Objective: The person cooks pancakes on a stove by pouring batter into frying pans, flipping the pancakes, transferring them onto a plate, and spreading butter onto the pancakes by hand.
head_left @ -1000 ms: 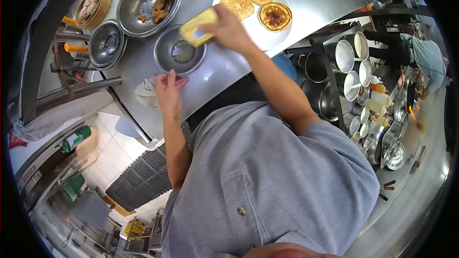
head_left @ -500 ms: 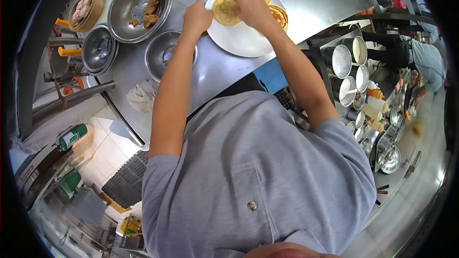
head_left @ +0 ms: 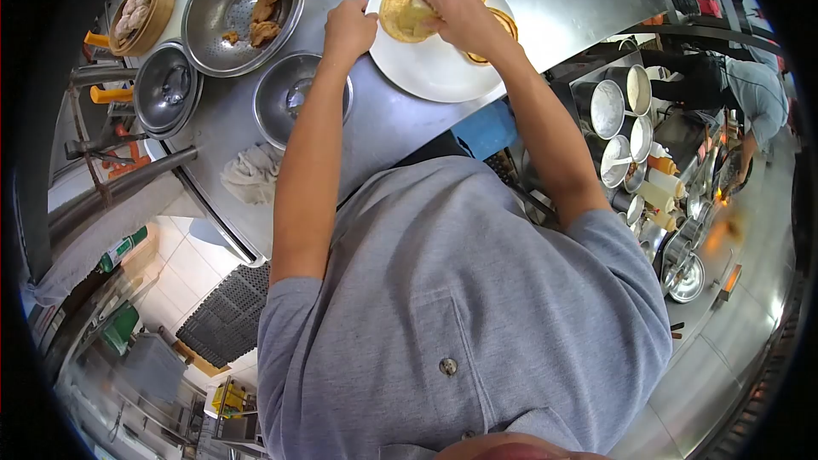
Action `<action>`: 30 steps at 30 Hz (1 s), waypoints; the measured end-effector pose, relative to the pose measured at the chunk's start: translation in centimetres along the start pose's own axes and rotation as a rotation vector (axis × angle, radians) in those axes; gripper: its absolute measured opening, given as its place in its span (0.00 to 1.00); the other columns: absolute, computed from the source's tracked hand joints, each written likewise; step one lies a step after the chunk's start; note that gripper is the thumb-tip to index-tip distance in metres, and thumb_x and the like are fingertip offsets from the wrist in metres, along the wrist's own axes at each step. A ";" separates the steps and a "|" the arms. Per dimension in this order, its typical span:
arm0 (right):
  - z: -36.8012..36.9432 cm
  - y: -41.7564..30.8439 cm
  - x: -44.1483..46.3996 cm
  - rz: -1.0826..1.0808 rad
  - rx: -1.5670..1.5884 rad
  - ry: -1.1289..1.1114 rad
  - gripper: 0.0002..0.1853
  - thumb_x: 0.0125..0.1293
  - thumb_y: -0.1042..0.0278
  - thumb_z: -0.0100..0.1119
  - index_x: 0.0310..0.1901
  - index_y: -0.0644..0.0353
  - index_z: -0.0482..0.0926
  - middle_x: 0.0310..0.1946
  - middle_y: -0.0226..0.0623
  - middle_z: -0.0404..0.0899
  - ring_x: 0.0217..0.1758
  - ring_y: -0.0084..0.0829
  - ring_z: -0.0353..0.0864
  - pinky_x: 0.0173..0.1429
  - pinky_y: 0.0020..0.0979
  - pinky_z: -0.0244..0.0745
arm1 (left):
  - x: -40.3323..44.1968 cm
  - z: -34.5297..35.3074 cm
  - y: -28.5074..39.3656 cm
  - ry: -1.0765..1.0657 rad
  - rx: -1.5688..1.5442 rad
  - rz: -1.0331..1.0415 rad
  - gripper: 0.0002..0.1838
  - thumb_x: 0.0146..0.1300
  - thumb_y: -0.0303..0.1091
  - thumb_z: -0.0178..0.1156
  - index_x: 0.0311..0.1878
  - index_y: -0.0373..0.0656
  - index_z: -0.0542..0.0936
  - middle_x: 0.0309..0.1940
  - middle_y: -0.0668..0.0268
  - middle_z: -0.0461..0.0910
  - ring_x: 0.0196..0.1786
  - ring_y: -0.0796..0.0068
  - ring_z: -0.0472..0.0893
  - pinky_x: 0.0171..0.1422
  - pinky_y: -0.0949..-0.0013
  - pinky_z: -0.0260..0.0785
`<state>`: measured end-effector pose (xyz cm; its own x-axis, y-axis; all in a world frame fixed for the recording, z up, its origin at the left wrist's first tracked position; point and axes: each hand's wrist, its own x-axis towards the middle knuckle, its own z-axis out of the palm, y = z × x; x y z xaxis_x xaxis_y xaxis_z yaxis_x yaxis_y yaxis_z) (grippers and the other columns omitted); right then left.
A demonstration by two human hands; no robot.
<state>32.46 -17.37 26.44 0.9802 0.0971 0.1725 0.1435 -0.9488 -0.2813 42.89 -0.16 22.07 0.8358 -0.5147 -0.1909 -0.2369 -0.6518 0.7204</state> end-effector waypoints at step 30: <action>-2.4 3.2 -2.0 0.293 -0.084 0.502 0.17 0.50 0.72 0.66 0.42 0.59 0.73 0.35 0.40 0.80 0.40 0.46 0.70 0.46 0.42 0.69 | 1.4 -2.1 1.0 -0.281 0.242 -0.088 0.12 0.57 0.31 0.54 0.39 0.35 0.82 0.35 0.49 0.82 0.41 0.52 0.82 0.48 0.58 0.73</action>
<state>30.60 -21.33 27.40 0.7901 -0.3071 0.5305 -0.1548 -0.9374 -0.3121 44.92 -0.34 23.92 0.6975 -0.5620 -0.4446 -0.3088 -0.7956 0.5213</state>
